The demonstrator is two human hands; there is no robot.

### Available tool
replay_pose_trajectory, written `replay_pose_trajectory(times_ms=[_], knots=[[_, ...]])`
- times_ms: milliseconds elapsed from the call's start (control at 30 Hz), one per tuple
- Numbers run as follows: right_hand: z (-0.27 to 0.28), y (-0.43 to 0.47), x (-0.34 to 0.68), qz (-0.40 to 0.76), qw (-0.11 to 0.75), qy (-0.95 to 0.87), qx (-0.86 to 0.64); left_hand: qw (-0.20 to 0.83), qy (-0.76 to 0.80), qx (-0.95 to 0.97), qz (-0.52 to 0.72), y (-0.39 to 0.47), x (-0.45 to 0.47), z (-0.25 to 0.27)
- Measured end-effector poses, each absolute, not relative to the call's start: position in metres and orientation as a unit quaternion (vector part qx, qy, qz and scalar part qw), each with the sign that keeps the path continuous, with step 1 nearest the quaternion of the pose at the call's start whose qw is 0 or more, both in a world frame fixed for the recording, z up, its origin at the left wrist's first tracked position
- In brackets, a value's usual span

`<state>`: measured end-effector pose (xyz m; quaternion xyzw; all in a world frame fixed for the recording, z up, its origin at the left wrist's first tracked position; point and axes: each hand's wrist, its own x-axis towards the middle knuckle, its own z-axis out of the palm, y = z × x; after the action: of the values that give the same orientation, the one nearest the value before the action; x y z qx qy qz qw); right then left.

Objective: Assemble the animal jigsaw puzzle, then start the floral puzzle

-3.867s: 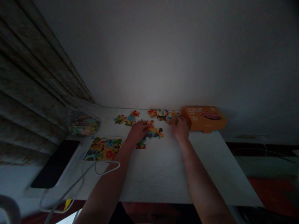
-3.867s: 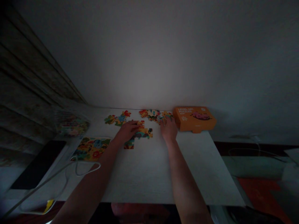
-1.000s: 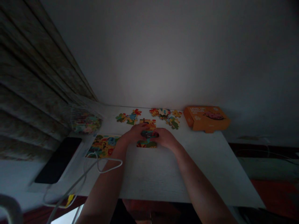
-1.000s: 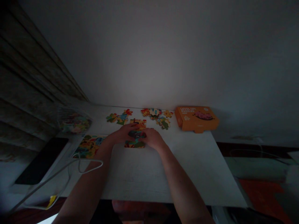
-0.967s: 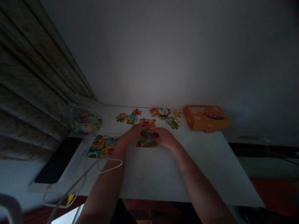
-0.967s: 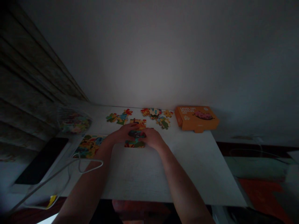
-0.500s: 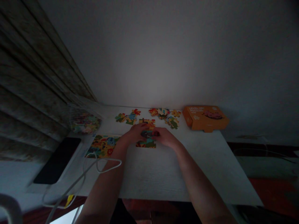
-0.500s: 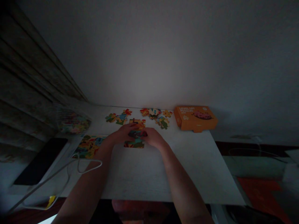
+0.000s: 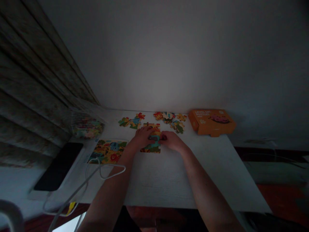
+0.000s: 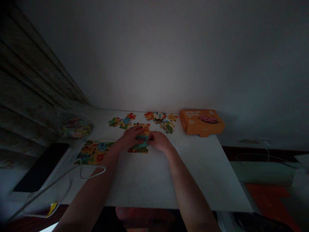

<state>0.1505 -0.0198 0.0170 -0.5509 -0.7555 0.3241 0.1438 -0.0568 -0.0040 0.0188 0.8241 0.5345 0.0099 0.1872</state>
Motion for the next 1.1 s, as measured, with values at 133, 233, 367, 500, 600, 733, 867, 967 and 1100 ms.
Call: replay_pose_trajectory(times_ms=[133,233,367,500,600,733,867,967,1100], knots=[[0.018,-0.020,0.151,0.322,0.143,-0.756,-0.551,0.203,0.530,0.823,0.003,-0.003,-0.059,0.021],[0.018,-0.020,0.151,0.318,0.147,-0.759,-0.549,0.203,0.531,0.822,-0.004,-0.003,-0.059,0.023],[0.016,-0.020,0.151,0.319,0.149,-0.758,-0.549,0.197,0.539,0.819,-0.010,-0.003,-0.058,0.024],[0.012,-0.018,0.152,0.331,0.172,-0.753,-0.543,0.188,0.537,0.823,0.007,-0.002,-0.057,0.018],[0.012,-0.013,0.160,0.322,0.199,-0.721,-0.581,0.160,0.543,0.823,0.044,0.001,-0.055,0.009],[0.011,-0.005,0.186,0.161,0.231,-0.638,-0.717,0.130,0.535,0.831,0.081,0.003,-0.049,-0.005],[0.001,0.000,0.211,0.077,0.204,-0.604,-0.766,0.144,0.525,0.837,0.060,0.003,-0.046,-0.008],[-0.007,0.001,0.217,0.084,0.187,-0.609,-0.766,0.148,0.533,0.832,0.049,0.001,-0.048,-0.003],[-0.009,0.002,0.220,0.087,0.207,-0.631,-0.743,0.154,0.538,0.827,0.048,-0.001,-0.050,0.004]])
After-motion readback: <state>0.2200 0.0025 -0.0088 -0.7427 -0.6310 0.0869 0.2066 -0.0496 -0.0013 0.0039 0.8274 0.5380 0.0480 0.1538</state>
